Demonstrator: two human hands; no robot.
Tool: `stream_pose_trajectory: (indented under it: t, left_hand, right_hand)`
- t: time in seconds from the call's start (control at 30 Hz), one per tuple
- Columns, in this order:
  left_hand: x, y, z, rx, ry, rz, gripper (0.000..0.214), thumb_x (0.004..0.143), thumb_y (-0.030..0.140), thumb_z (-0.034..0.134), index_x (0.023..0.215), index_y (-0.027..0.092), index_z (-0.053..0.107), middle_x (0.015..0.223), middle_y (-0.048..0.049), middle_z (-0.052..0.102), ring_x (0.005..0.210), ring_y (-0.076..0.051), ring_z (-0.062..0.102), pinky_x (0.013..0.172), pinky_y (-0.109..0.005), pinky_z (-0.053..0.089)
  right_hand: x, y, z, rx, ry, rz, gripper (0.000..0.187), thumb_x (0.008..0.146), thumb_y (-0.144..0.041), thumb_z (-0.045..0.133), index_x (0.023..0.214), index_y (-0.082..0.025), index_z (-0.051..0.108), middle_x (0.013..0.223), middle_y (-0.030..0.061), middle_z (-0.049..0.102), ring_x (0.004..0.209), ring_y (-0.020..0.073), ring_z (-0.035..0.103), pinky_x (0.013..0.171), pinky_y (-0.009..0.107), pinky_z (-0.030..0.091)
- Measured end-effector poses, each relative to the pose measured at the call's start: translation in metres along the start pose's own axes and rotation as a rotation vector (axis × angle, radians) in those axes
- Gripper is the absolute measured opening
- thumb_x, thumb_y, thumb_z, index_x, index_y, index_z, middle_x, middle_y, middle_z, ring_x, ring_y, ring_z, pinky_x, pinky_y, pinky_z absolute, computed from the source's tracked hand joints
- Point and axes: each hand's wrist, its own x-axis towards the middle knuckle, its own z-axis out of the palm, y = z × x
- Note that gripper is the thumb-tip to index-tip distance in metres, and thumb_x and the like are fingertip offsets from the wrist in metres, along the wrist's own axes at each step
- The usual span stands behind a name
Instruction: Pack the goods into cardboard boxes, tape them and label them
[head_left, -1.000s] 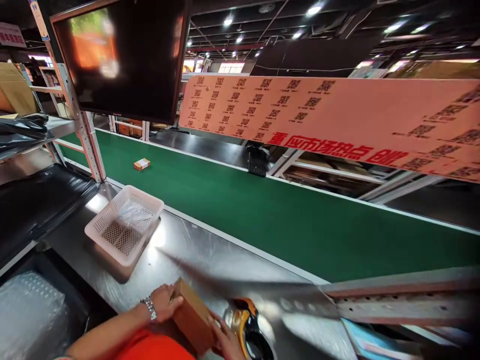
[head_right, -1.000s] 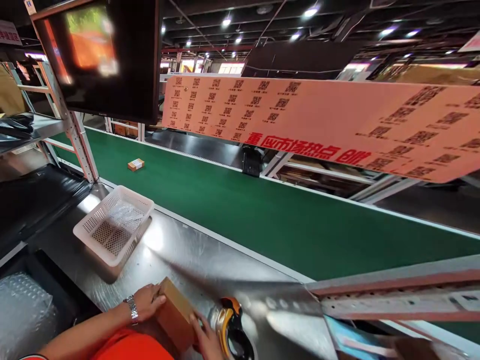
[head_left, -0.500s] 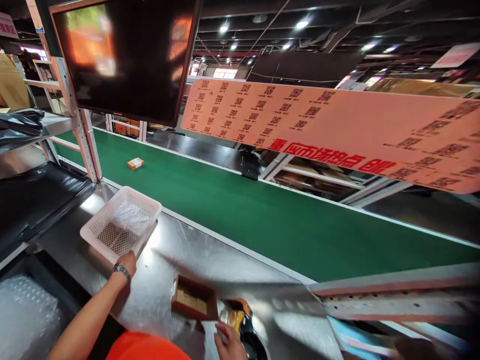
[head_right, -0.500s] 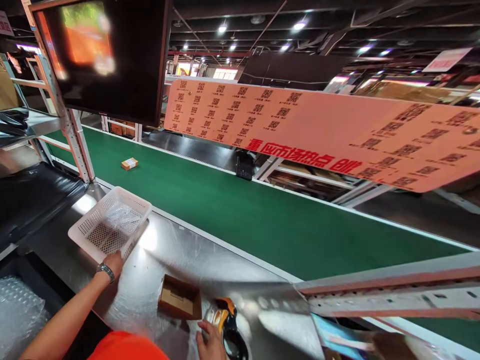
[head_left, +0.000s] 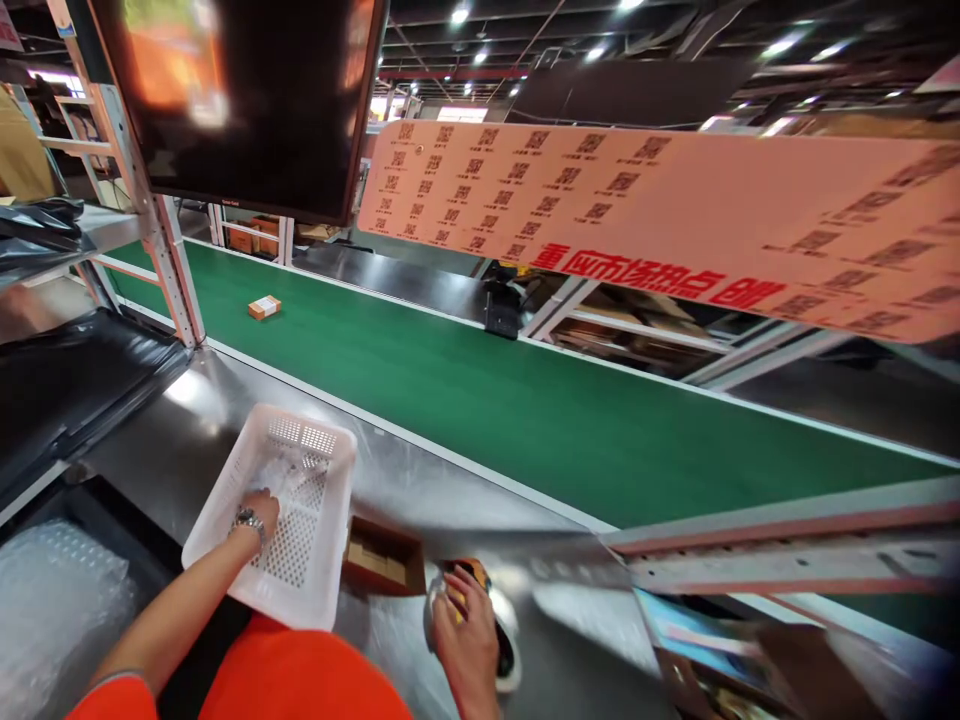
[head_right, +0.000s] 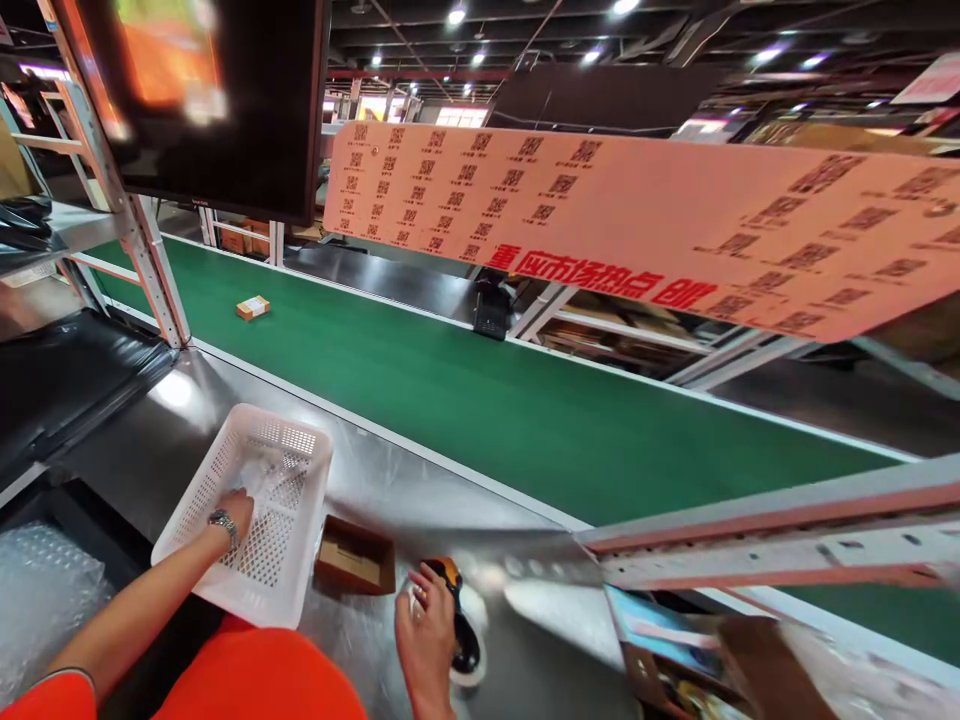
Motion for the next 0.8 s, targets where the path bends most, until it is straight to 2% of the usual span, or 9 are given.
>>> stream_pose_trajectory:
  t: [0.17, 0.27, 0.33, 0.4, 0.47, 0.53, 0.6, 0.7, 0.8]
  left_hand:
    - [0.001, -0.005, -0.005, -0.029, 0.015, 0.01, 0.015, 0.096, 0.017, 0.074, 0.104, 0.011, 0.085, 0.122, -0.024, 0.084, 0.128, -0.039, 0.077, 0.117, -0.048, 0.057]
    - [-0.006, -0.004, -0.017, -0.12, 0.071, 0.037, 0.021, 0.104, 0.02, 0.065, 0.104, 0.013, 0.085, 0.121, -0.0214, 0.085, 0.124, -0.035, 0.08, 0.113, -0.045, 0.059]
    - [-0.014, 0.004, -0.025, -0.202, 0.13, 0.065, 0.031, 0.11, 0.023, 0.055, 0.11, 0.015, 0.085, 0.126, -0.0181, 0.085, 0.124, -0.031, 0.08, 0.113, -0.042, 0.059]
    - [-0.027, 0.02, -0.025, -0.291, 0.17, 0.096, 0.034, 0.112, 0.029, 0.052, 0.114, 0.017, 0.085, 0.126, -0.0153, 0.086, 0.121, -0.028, 0.08, 0.112, -0.04, 0.061]
    - [-0.042, 0.044, -0.018, -0.391, 0.161, 0.135, 0.032, 0.11, 0.033, 0.056, 0.114, 0.02, 0.085, 0.12, -0.0127, 0.089, 0.112, -0.027, 0.082, 0.105, -0.039, 0.064]
    - [-0.056, 0.071, -0.005, -0.516, 0.108, 0.181, 0.027, 0.105, 0.036, 0.064, 0.109, 0.022, 0.087, 0.112, -0.01, 0.09, 0.103, -0.025, 0.083, 0.096, -0.037, 0.067]
    - [-0.065, 0.093, 0.006, -0.677, 0.053, 0.205, 0.022, 0.099, 0.036, 0.071, 0.102, 0.022, 0.087, 0.106, -0.0085, 0.09, 0.098, -0.024, 0.083, 0.093, -0.035, 0.067]
    - [-0.069, 0.105, 0.011, -0.856, 0.049, 0.177, 0.018, 0.093, 0.035, 0.074, 0.093, 0.021, 0.085, 0.1, -0.0083, 0.089, 0.095, -0.024, 0.081, 0.092, -0.035, 0.066]
    - [-0.066, 0.094, 0.001, -0.862, 0.075, 0.135, 0.019, 0.094, 0.035, 0.075, 0.093, 0.019, 0.085, 0.096, -0.008, 0.088, 0.092, -0.024, 0.08, 0.089, -0.035, 0.065]
  right_hand:
    - [-0.007, -0.013, 0.006, 0.091, -0.038, -0.049, 0.041, 0.082, -0.062, 0.069, 0.1, -0.026, 0.075, 0.137, 0.0237, 0.078, 0.115, 0.0413, 0.079, 0.1, 0.062, 0.069]
    - [-0.014, -0.021, 0.01, 0.155, -0.085, -0.016, 0.046, 0.082, -0.068, 0.071, 0.097, -0.025, 0.076, 0.127, 0.0217, 0.081, 0.121, 0.0419, 0.078, 0.099, 0.059, 0.07]
    - [-0.019, -0.031, 0.015, 0.202, -0.175, 0.059, 0.051, 0.082, -0.071, 0.074, 0.1, -0.023, 0.078, 0.117, 0.0191, 0.084, 0.115, 0.0405, 0.08, 0.101, 0.058, 0.069]
    - [-0.025, -0.047, 0.023, 0.287, -0.32, 0.147, 0.055, 0.081, -0.072, 0.08, 0.105, -0.023, 0.08, 0.112, 0.0165, 0.085, 0.109, 0.0382, 0.082, 0.102, 0.055, 0.069]
    - [-0.031, -0.066, 0.035, 0.412, -0.472, 0.197, 0.062, 0.077, -0.072, 0.087, 0.116, -0.024, 0.081, 0.121, 0.016, 0.086, 0.113, 0.0369, 0.082, 0.102, 0.052, 0.068]
    - [-0.036, -0.085, 0.046, 0.524, -0.608, 0.183, 0.075, 0.073, -0.072, 0.093, 0.131, -0.026, 0.079, 0.135, 0.016, 0.083, 0.121, 0.0365, 0.081, 0.101, 0.049, 0.068]
    - [-0.039, -0.099, 0.055, 0.564, -0.705, 0.124, 0.079, 0.075, -0.074, 0.092, 0.137, -0.027, 0.078, 0.134, 0.0144, 0.083, 0.124, 0.0357, 0.079, 0.105, 0.049, 0.066]
    - [-0.039, -0.106, 0.056, 0.482, -0.739, 0.058, 0.068, 0.082, -0.085, 0.081, 0.11, -0.024, 0.087, 0.105, 0.0104, 0.087, 0.108, 0.0343, 0.08, 0.101, 0.048, 0.065]
    - [-0.033, -0.101, 0.045, 0.388, -0.67, 0.084, 0.07, 0.08, -0.091, 0.076, 0.089, -0.023, 0.087, 0.089, 0.0096, 0.084, 0.089, 0.0324, 0.077, 0.084, 0.044, 0.066]
